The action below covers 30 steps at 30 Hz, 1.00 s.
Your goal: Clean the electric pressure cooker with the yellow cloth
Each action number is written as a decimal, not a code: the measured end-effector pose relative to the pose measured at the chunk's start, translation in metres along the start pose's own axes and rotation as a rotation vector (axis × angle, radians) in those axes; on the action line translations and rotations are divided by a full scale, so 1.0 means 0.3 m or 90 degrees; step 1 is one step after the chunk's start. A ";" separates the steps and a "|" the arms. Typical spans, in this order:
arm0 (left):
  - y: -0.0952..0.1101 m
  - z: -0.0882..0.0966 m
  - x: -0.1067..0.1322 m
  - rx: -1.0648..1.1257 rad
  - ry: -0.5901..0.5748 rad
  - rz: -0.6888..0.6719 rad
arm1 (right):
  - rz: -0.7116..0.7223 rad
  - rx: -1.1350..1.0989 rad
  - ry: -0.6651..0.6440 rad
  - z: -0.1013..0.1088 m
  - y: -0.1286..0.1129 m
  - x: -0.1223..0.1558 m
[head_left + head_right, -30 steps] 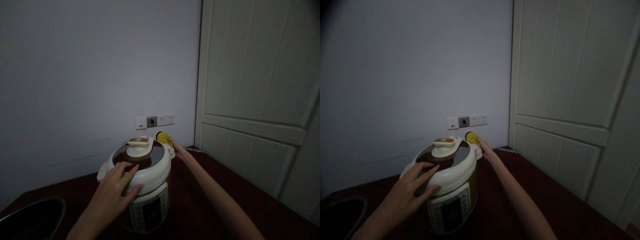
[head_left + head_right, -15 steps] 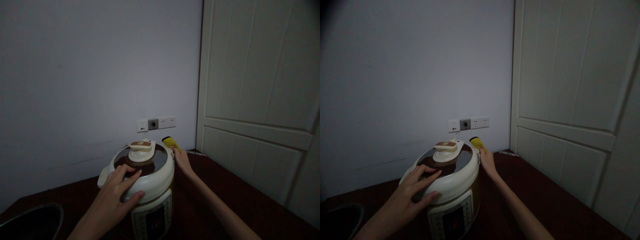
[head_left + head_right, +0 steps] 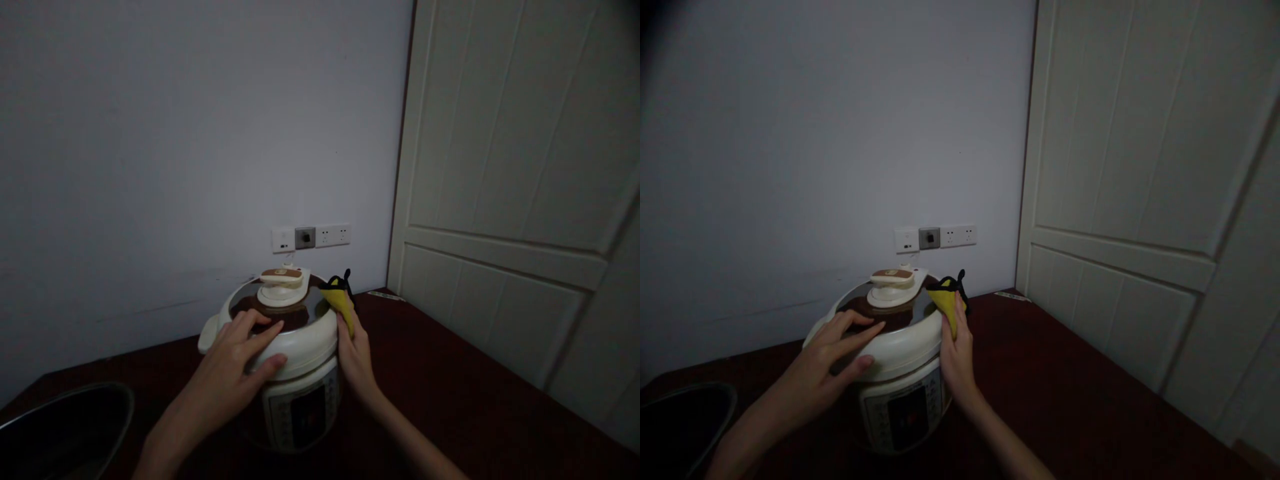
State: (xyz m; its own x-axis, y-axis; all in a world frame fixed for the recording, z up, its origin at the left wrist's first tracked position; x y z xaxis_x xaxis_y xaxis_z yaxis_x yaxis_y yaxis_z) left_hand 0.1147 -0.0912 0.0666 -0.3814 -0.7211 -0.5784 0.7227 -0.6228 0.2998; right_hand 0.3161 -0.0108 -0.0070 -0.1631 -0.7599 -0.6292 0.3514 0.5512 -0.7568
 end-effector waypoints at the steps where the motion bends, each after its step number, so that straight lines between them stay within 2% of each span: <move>1: 0.005 0.003 -0.001 0.012 -0.004 0.003 | 0.015 0.003 0.001 -0.002 -0.019 0.028; 5: 0.031 0.013 -0.010 0.112 0.004 0.012 | 0.132 0.089 0.001 -0.014 -0.087 0.143; 8: 0.027 0.017 -0.023 0.244 0.049 0.071 | 0.250 0.158 -0.037 -0.041 -0.128 0.224; 11: 0.000 0.039 -0.033 0.341 0.134 0.152 | 0.340 0.205 -0.131 -0.082 -0.176 0.295; 13: -0.008 0.076 -0.027 0.354 0.200 0.184 | 0.392 0.220 -0.208 -0.106 -0.217 0.330; 15: 0.014 0.128 -0.008 0.334 0.243 0.173 | 0.431 0.215 -0.266 -0.117 -0.261 0.345; 16: 0.039 0.155 0.004 0.315 0.239 0.142 | 0.443 0.202 -0.280 -0.114 -0.283 0.344; 17: 0.073 0.178 0.017 0.292 0.211 0.100 | 0.451 0.181 -0.283 -0.106 -0.306 0.337; 19: 0.152 0.207 0.046 0.227 0.104 0.012 | 0.438 0.118 -0.264 -0.073 -0.351 0.307; 21: 0.217 0.215 0.074 0.152 0.002 -0.038 | 0.379 0.048 -0.259 -0.037 -0.389 0.263; 22: 0.238 0.217 0.084 0.123 -0.024 -0.041 | 0.345 0.019 -0.268 -0.022 -0.405 0.241; 25: 0.254 0.218 0.091 0.105 -0.016 0.013 | 0.281 -0.036 -0.320 0.000 -0.446 0.184; 28: 0.227 0.230 0.077 0.155 0.010 0.101 | 0.261 -0.044 -0.350 0.008 -0.465 0.145; 30: 0.196 0.260 0.061 0.196 0.014 0.167 | 0.256 -0.030 -0.354 0.022 -0.459 0.126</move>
State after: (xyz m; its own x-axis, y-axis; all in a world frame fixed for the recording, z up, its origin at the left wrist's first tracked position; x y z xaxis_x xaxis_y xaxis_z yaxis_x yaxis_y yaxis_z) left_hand 0.1052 -0.1646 0.1328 -0.1928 -0.8629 -0.4671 0.5864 -0.4830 0.6503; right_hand 0.2676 -0.1177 0.0744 0.4730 -0.5508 -0.6877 0.2439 0.8319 -0.4985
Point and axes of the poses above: each hand's wrist, its own x-axis away from the middle knuckle, its own z-axis out of the back of the hand, y = z × x, the point moved 4 cm from there along -x, towards the middle knuckle, and after that the axes turned 14 degrees about x, right-handed, at the moved point
